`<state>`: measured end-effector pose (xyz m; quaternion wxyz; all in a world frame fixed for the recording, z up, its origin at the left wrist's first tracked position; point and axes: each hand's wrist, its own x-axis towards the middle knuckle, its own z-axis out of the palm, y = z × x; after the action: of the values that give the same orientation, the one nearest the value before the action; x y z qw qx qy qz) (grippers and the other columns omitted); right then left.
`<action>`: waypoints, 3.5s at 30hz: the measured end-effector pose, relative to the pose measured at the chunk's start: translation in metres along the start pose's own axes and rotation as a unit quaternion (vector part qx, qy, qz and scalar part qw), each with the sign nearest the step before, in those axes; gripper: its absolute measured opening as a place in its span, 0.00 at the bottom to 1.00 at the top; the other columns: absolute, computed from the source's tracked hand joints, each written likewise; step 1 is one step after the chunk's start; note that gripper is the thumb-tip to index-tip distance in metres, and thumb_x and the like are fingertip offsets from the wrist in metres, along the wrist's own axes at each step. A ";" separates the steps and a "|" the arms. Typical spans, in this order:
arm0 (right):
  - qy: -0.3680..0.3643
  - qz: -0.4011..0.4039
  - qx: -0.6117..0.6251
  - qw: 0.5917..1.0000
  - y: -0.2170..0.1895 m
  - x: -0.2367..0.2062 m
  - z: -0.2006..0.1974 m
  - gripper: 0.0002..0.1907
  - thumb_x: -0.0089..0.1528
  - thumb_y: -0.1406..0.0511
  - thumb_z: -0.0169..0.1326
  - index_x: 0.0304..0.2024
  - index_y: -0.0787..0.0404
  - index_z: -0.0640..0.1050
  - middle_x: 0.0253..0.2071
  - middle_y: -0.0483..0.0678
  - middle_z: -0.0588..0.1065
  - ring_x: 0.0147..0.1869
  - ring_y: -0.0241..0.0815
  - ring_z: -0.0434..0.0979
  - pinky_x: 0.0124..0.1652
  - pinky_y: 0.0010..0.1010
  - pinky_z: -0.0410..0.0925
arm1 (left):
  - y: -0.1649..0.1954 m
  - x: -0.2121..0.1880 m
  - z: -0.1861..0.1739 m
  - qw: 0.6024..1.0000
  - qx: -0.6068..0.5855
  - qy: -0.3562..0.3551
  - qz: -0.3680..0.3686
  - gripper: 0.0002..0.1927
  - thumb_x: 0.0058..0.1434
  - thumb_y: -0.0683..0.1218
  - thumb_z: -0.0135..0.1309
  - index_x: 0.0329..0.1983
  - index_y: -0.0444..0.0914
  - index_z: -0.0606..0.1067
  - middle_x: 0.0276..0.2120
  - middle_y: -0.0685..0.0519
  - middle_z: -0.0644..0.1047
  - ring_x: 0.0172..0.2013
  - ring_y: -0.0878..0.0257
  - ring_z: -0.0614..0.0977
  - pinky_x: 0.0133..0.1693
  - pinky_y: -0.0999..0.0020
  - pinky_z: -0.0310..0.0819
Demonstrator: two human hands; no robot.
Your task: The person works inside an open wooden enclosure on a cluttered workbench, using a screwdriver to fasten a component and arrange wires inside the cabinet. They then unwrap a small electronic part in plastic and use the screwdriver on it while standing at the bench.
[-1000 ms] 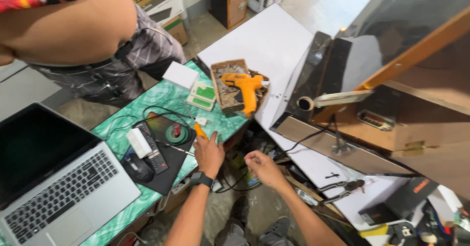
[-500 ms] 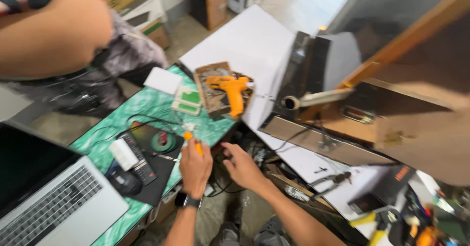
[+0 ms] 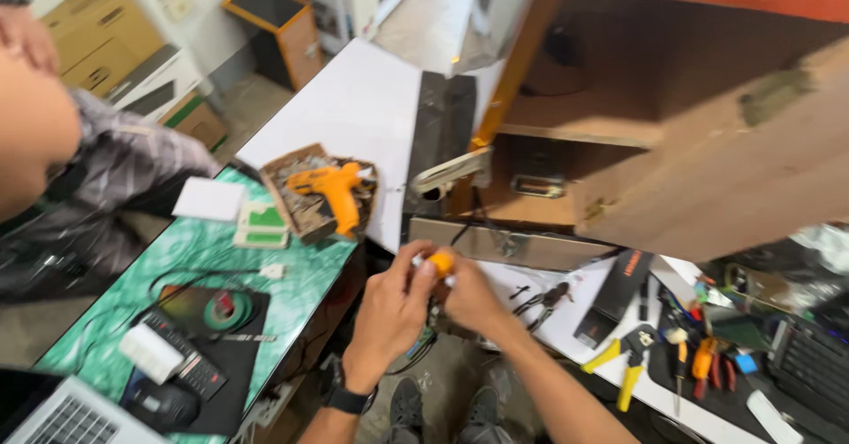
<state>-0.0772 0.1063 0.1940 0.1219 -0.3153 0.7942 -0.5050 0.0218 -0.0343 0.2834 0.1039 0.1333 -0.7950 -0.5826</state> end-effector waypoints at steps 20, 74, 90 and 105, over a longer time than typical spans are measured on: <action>0.283 -0.129 0.130 0.941 -0.028 -0.034 -0.162 0.16 0.67 0.78 0.52 0.55 0.66 0.65 0.54 0.56 0.76 0.62 0.46 0.78 0.63 0.35 0.70 | -0.034 0.113 0.092 0.893 0.239 -0.078 0.374 0.11 0.50 0.35 0.54 0.36 0.35 0.79 0.40 0.47 0.78 0.42 0.44 0.79 0.50 0.53 0.74; 0.237 -0.134 -0.034 0.962 -0.067 0.030 -0.177 0.17 0.68 0.72 0.56 0.55 0.69 0.65 0.47 0.52 0.78 0.52 0.39 0.81 0.53 0.28 0.74 | -0.045 0.128 0.156 0.944 0.182 0.133 0.241 0.10 0.63 0.47 0.58 0.30 0.35 0.76 0.28 0.41 0.78 0.29 0.42 0.81 0.32 0.49 0.75; 0.323 -0.260 -0.241 0.878 -0.075 0.044 -0.169 0.45 0.61 0.61 0.69 0.71 0.63 0.56 0.50 0.53 0.75 0.49 0.47 0.77 0.48 0.36 0.73 | -0.047 0.129 0.158 0.942 0.186 0.142 0.241 0.10 0.62 0.47 0.59 0.29 0.37 0.76 0.26 0.42 0.78 0.28 0.43 0.81 0.31 0.51 0.76; 0.313 -0.234 -0.021 0.920 -0.097 0.026 -0.174 0.17 0.65 0.72 0.55 0.57 0.65 0.73 0.60 0.53 0.68 0.61 0.43 0.75 0.60 0.28 0.70 | -0.046 0.132 0.167 0.939 0.199 0.166 0.225 0.10 0.61 0.49 0.60 0.29 0.38 0.78 0.25 0.44 0.79 0.28 0.45 0.82 0.30 0.52 0.76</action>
<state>-0.1496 0.1882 0.3625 -0.2616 -0.3206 0.7054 -0.5755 -0.1518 0.0581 0.1907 0.3343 0.0637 -0.8753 -0.3436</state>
